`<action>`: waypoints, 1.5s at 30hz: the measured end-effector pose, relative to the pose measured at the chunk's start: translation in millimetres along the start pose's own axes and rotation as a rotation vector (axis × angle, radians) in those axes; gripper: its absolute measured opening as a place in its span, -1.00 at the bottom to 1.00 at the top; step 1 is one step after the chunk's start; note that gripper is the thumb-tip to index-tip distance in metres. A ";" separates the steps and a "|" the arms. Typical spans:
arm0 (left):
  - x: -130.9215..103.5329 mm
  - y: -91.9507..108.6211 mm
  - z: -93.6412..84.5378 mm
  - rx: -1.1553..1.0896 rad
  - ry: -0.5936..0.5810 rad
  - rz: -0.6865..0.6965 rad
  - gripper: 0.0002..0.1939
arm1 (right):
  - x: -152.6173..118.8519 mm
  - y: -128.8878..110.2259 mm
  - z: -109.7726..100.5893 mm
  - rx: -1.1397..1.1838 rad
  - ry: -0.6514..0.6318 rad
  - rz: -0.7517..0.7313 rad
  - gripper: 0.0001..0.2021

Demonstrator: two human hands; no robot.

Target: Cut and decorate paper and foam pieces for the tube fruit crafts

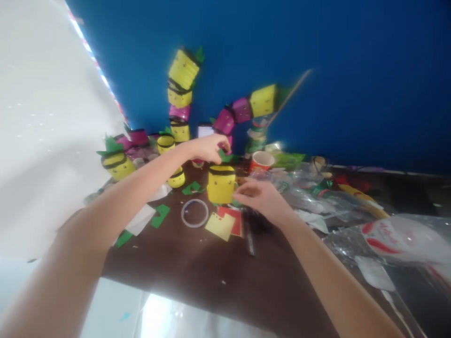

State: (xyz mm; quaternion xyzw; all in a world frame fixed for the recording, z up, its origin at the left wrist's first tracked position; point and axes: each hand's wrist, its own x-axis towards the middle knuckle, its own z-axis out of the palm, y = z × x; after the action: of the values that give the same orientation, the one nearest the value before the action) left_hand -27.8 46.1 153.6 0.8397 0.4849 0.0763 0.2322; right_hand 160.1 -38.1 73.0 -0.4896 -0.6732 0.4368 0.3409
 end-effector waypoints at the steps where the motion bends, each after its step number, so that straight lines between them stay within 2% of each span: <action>1: -0.1 -0.2 0.3 -0.001 -0.009 -0.008 -0.56 | -0.4 -0.4 0.1 -0.003 -0.004 0.003 -0.84; 10: -2.1 -1.4 3.0 -0.026 -0.049 -0.061 -0.53 | 0.9 -8.0 -1.1 -0.075 -0.010 -0.008 -0.87; 17: -3.3 3.7 2.3 -0.029 -0.008 -0.055 -0.56 | -0.1 -10.6 -2.4 -0.090 -0.039 -0.038 -0.92; 20: -3.3 4.6 3.0 -0.035 -0.004 -0.057 -0.56 | -1.3 -12.7 -3.4 -0.074 -0.066 -0.018 -0.91; 25: -1.9 3.8 4.2 -0.038 0.006 -0.027 -0.58 | -1.1 -9.2 -3.7 -0.041 -0.040 0.023 -0.86; 28: -1.3 4.4 4.6 -0.038 0.012 -0.017 -0.58 | -2.3 -4.8 -4.2 -0.065 0.033 -0.077 -0.88; 31: 0.0 5.2 5.6 -0.042 -0.002 -0.019 -0.58 | -6.5 -7.5 -6.7 -0.203 0.087 -0.273 -0.93; 33: 1.8 5.6 6.7 -0.052 -0.012 -0.033 -0.59 | -9.2 -14.4 -8.8 -0.343 0.060 -0.410 -0.94; 36: 6.1 5.4 8.8 -0.075 -0.047 -0.034 -0.60 | -8.6 -28.0 -10.4 -0.472 -0.059 -0.563 -0.93; 42: 16.1 2.6 14.7 -0.049 -0.111 0.038 -0.58 | 2.8 -44.7 -8.6 -0.549 -0.173 -0.645 -0.90; 45: 19.4 2.1 16.7 -0.112 -0.131 -0.043 -0.59 | 4.6 -47.2 -7.9 -0.598 -0.172 -0.668 -0.90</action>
State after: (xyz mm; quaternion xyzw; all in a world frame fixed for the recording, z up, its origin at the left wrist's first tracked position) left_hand -10.3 56.4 138.0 0.8179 0.4816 0.0432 0.3118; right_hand 148.8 -38.3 119.7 -0.2845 -0.9167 0.1286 0.2495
